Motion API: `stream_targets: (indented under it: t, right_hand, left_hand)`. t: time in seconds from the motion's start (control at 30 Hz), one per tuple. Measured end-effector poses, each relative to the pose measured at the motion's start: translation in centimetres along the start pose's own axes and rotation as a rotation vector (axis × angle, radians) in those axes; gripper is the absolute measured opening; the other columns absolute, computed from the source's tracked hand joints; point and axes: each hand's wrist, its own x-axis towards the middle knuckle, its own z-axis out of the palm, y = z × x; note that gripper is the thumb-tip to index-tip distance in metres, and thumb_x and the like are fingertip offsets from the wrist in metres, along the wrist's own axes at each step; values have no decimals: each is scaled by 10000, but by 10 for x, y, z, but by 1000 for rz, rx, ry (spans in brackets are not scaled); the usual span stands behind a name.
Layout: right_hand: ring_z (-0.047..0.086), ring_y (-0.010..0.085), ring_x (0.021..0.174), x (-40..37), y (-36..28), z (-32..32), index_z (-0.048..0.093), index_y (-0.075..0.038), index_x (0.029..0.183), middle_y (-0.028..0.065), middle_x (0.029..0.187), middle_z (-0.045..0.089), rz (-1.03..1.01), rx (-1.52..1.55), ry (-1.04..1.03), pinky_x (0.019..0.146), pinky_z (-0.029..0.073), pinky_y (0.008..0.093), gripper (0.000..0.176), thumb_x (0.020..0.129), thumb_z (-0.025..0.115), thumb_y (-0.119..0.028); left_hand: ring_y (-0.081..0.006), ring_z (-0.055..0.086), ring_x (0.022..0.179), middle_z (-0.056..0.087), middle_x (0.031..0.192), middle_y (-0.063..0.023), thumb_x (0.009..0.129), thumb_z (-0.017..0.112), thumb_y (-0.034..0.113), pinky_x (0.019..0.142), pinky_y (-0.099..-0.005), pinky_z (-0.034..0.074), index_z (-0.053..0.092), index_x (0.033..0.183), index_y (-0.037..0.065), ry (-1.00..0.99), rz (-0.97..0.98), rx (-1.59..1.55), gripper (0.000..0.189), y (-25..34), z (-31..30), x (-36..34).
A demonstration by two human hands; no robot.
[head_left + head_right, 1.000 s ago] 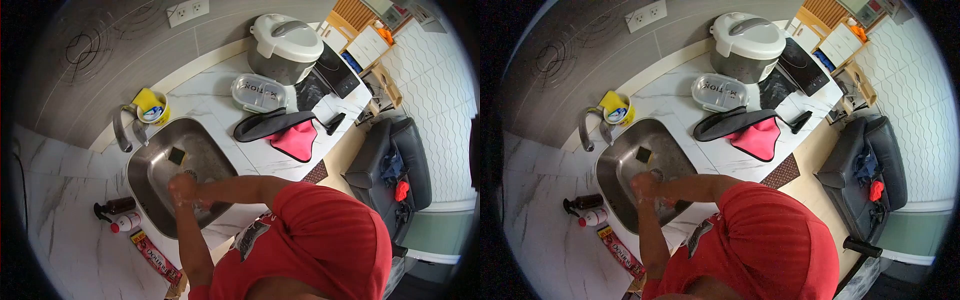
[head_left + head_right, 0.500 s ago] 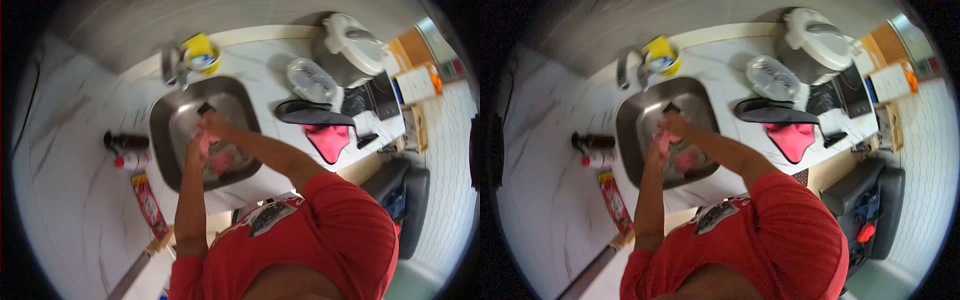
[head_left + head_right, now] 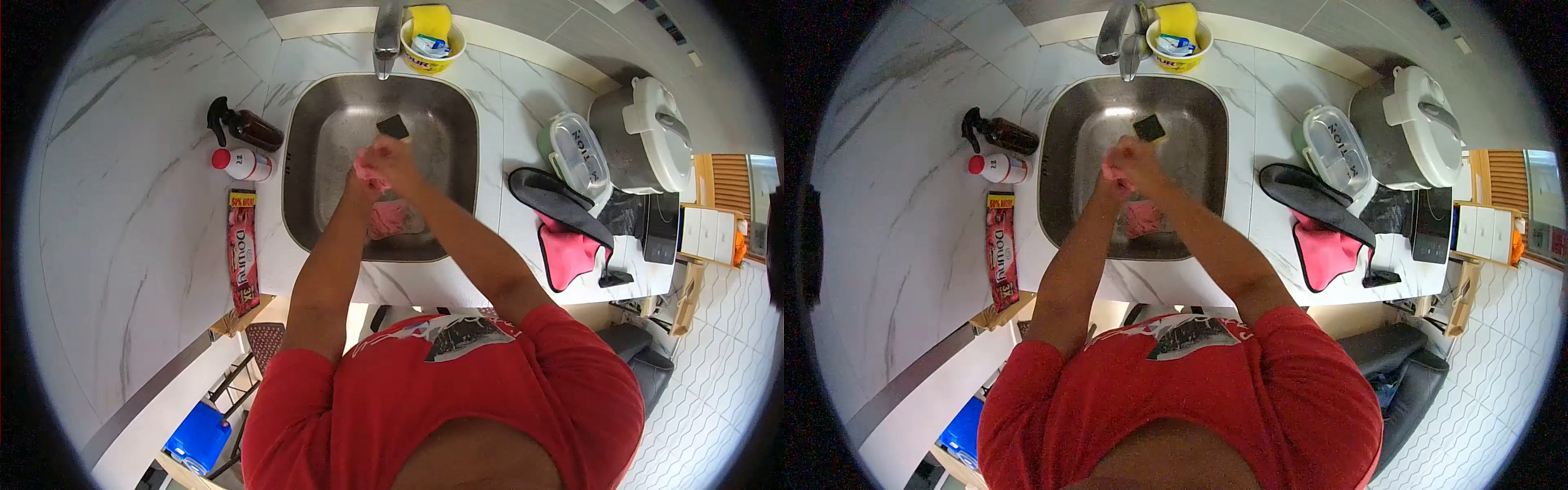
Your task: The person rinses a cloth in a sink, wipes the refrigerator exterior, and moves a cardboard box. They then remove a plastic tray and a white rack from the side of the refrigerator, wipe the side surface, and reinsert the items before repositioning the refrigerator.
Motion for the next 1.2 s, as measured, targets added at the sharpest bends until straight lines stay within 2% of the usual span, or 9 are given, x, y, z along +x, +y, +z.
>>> stream_targets:
  t: [0.2,0.37,0.5,0.6,0.7,0.73,0.83,1.0,1.2]
  right_hand:
    - [555,153,748,39,23,-5,536,-51,794,49,909,594,-599,-615,354,640,441,262,115,790,618,-131]
    - [597,193,828,21,-7,-27,548,-17,1043,70,972,611,329,496,13,732,484,309,284,801,645,-130]
    - [601,201,891,14,3,-58,516,12,1130,72,1020,605,268,-34,-78,790,481,302,372,819,633,-156]
    - [607,204,856,15,-29,-37,582,19,1026,91,914,636,98,639,4,778,480,303,302,765,658,-113]
    - [594,191,847,15,-9,-10,548,-42,989,102,898,599,-551,-725,-45,719,465,306,284,728,627,-120]
    - [594,191,847,17,-11,-9,548,-42,989,102,898,599,-553,-727,-44,719,465,306,284,728,627,-120]
    - [616,218,783,35,-20,-10,597,-54,903,128,813,609,-420,-550,-273,667,472,313,235,691,636,-149]
    - [611,238,625,35,-26,10,604,-4,646,120,637,602,-579,-806,424,624,480,333,140,680,639,-136]
    - [607,299,685,45,-9,-3,618,-12,801,150,726,616,-287,-572,177,636,474,374,273,673,693,-242]
  left_hand:
    - [-170,573,874,582,960,-59,898,497,307,757,-326,487,553,1041,76,797,188,127,277,-6,76,54]
    - [-191,544,985,537,1117,-77,953,402,273,841,-341,461,503,1195,86,837,210,376,322,28,95,56]
    - [-214,547,944,542,1084,-85,961,360,323,854,-378,458,483,1222,93,831,350,313,369,51,92,41]
    - [-228,542,912,538,1080,-90,955,356,337,834,-389,457,464,1227,82,1024,291,182,388,31,60,44]
    - [-220,542,887,549,1051,-90,941,365,295,790,-380,460,503,1148,65,-37,209,42,339,-1,-46,46]
    - [-185,544,865,569,981,-73,890,423,290,766,-337,455,550,1016,69,142,118,-34,284,1,-194,29]
    - [-141,572,900,607,940,-45,866,490,301,765,-316,486,575,985,111,-60,441,329,240,-17,-80,66]
    - [-133,576,802,600,869,-46,824,515,242,694,-291,476,582,888,101,157,405,117,168,-28,-53,80]
    - [-132,576,707,591,787,-52,812,524,182,630,-263,468,592,792,84,-836,761,-3061,120,-6,46,77]
